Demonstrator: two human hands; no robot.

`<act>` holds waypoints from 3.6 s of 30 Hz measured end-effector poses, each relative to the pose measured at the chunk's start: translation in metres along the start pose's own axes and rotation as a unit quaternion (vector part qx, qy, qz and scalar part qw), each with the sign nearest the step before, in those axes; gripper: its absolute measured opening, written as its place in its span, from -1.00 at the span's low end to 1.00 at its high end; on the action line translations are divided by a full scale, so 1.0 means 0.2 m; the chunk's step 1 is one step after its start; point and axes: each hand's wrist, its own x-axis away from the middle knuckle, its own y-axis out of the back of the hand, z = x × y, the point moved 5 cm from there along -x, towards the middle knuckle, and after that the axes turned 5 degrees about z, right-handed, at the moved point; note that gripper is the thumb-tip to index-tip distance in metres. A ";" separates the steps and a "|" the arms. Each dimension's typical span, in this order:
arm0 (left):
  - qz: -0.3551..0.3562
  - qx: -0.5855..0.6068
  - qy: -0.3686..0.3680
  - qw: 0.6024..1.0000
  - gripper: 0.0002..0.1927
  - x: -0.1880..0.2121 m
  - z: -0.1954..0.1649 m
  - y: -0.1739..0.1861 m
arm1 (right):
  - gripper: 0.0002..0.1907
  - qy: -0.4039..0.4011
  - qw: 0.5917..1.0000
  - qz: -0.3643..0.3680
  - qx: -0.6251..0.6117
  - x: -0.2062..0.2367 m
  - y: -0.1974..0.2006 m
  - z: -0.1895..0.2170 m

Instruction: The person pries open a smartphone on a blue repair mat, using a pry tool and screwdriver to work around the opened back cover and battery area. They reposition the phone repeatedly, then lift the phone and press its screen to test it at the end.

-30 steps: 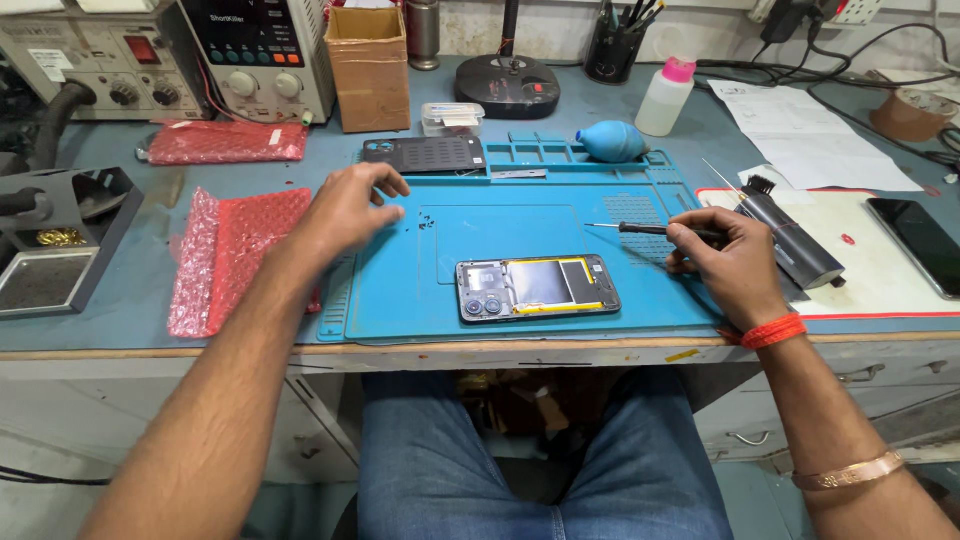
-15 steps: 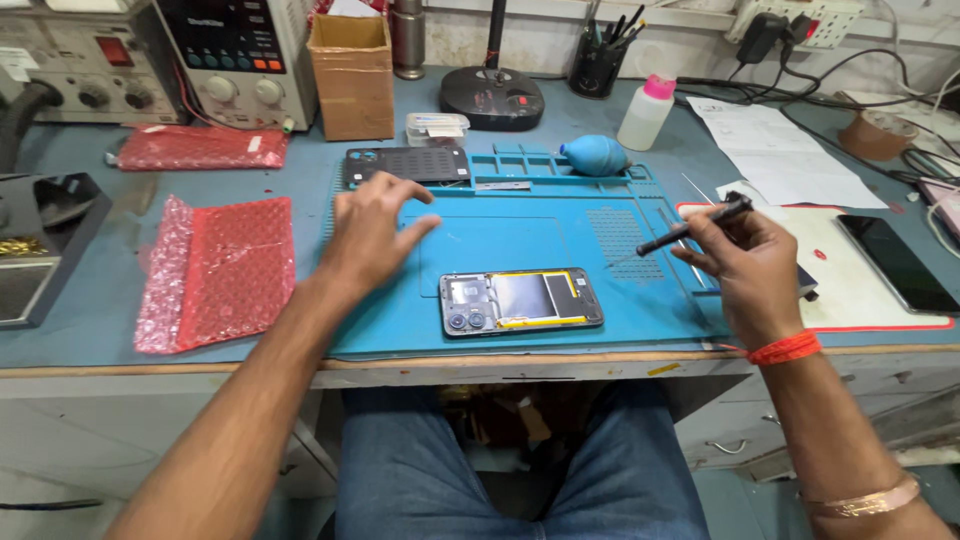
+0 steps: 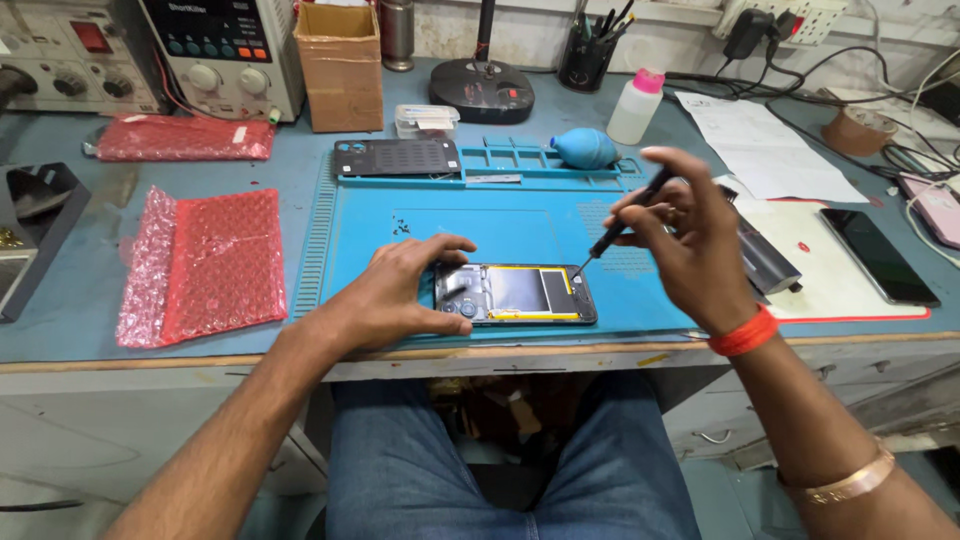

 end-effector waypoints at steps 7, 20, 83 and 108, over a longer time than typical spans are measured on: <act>-0.004 -0.008 -0.002 1.000 -0.13 0.00 0.00 -0.01 | -0.45 -0.015 0.998 0.015 0.056 -0.01 -0.02 0.02; -0.006 -0.020 -0.011 1.000 -0.19 0.00 0.00 -0.02 | -0.46 -0.011 0.998 0.024 0.061 -0.01 -0.02 0.02; -0.017 -0.026 -0.027 0.999 -0.25 0.03 -0.06 0.00 | -0.38 -0.032 0.987 0.104 0.121 -0.10 -0.05 0.17; -0.016 -0.021 -0.012 1.000 -0.27 0.03 -0.08 -0.01 | -0.25 -0.033 0.989 0.120 0.085 -0.04 -0.05 0.10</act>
